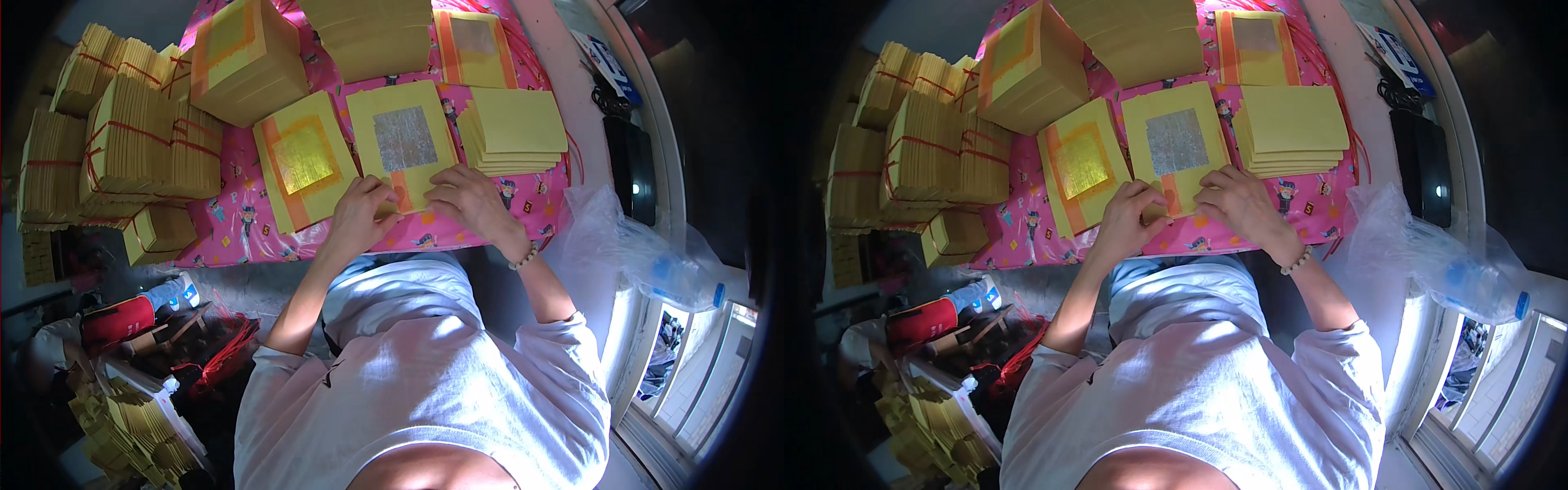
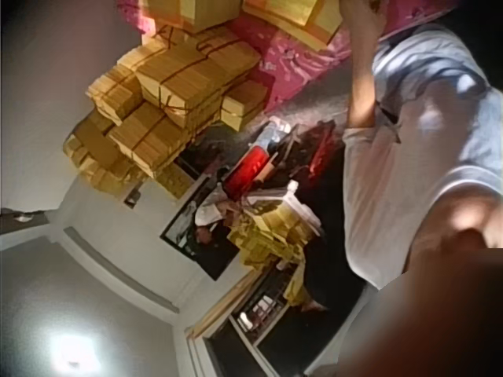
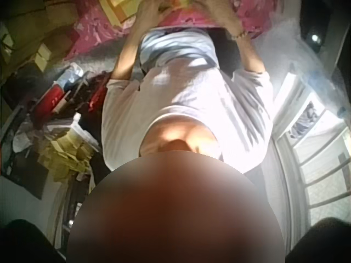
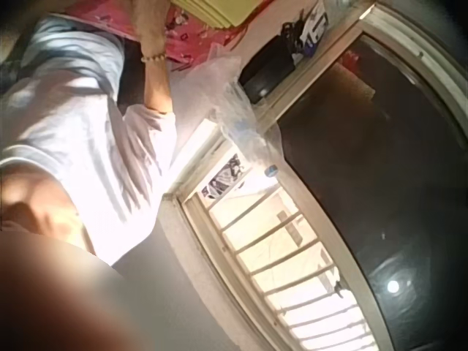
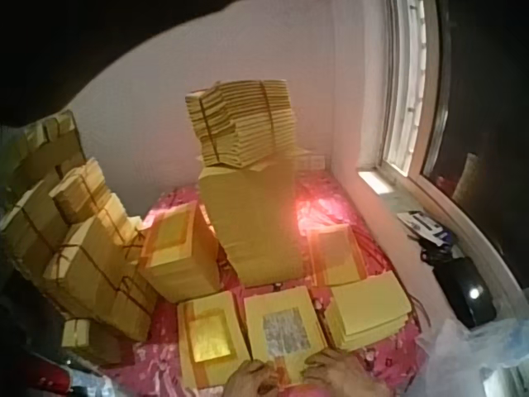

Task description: The person folds yellow rectangular paper sheets by hand on a table covered with a pink patterned cloth. They pick up individual sheets, fold them in half, and place them into a growing stack.

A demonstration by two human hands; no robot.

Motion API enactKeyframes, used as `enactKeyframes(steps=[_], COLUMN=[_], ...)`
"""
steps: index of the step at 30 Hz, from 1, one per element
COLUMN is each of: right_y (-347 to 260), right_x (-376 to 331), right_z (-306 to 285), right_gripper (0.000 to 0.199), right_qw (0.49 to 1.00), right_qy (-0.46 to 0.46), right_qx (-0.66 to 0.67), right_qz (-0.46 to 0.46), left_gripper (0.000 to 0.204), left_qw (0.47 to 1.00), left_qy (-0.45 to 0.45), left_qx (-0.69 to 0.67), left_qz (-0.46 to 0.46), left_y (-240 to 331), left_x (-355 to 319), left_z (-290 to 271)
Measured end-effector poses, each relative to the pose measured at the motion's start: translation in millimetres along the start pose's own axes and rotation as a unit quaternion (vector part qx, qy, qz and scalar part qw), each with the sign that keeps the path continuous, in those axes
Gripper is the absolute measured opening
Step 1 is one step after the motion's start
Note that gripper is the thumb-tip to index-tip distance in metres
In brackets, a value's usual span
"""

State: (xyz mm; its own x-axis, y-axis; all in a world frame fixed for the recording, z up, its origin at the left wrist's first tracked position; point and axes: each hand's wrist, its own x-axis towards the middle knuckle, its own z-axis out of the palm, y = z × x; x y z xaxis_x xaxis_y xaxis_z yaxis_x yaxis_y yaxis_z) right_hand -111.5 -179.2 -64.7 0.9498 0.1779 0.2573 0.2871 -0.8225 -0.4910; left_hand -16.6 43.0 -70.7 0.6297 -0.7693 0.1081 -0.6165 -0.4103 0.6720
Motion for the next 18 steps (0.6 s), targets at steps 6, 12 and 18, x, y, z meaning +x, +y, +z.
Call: enactKeyframes(steps=[6, 12, 18], right_y=[-0.2, -0.8, -0.4], right_x=[2.3, 3.9, 4.3], right_z=[-1.7, -1.6, -0.3], right_gripper=[0.011, 0.010, 0.009], right_qw=[0.999, 0.999, 0.998], right_qy=[0.003, -0.002, 0.001], right_qx=[0.033, 0.042, 0.051], right_qz=[0.025, 0.034, 0.045], left_gripper=[0.021, 0.020, 0.019], left_qw=[1.000, 0.999, 0.999], left_qy=[0.005, 0.010, 0.008], left_qx=[-0.031, -0.050, -0.045], left_qz=[0.004, -0.008, -0.004], left_y=[-5.3, -5.5, -6.9], left_x=[-0.5, -1.0, -0.5], left_z=[-1.5, -1.0, -0.9])
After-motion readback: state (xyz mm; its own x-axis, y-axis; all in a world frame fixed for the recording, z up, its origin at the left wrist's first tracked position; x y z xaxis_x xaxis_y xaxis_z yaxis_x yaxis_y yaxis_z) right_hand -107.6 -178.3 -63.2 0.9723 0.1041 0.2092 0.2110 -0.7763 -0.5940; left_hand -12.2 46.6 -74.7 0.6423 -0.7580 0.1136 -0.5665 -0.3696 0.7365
